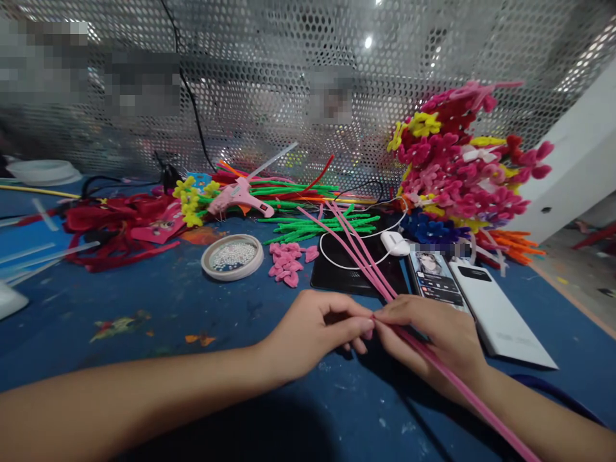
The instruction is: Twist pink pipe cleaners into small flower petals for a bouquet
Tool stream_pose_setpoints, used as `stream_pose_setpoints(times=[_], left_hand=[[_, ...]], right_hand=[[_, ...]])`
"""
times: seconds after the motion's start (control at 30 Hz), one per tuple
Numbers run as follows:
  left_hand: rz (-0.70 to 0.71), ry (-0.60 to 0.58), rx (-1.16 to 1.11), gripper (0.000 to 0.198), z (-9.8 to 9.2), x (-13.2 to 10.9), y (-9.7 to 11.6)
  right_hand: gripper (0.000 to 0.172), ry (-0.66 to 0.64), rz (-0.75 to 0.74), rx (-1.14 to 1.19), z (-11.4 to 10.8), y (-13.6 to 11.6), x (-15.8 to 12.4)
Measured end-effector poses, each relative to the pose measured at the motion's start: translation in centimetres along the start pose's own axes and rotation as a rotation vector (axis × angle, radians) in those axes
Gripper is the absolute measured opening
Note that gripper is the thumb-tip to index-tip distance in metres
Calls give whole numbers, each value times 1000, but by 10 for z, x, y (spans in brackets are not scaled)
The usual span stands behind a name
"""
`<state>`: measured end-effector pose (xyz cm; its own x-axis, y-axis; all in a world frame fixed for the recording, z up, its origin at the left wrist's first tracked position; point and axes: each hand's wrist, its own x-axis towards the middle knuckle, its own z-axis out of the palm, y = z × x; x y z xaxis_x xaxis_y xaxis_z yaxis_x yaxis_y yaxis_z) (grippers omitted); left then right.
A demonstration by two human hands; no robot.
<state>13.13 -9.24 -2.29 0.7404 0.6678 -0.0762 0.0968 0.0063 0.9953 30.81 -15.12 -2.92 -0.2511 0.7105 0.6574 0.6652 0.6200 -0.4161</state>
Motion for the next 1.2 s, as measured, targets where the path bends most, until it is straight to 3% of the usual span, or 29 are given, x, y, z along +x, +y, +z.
stream_pose_setpoints(times=[0.33, 0.77, 0.97, 1.07, 1.2], left_hand=[[-113, 20, -196, 9, -4, 7, 1], [-48, 150, -300, 6, -8, 10, -2], [-12, 148, -285, 5, -7, 10, 0], [38, 158, -253, 16, -4, 9, 3], [47, 74, -230, 15, -3, 8, 1]], right_hand=[[11, 4, 63, 20, -4, -2, 3], [7, 109, 158, -115, -5, 0, 2], [7, 122, 149, -90, -4, 0, 2], [7, 137, 158, -63, -3, 0, 3], [5, 112, 144, -36, -3, 0, 4]])
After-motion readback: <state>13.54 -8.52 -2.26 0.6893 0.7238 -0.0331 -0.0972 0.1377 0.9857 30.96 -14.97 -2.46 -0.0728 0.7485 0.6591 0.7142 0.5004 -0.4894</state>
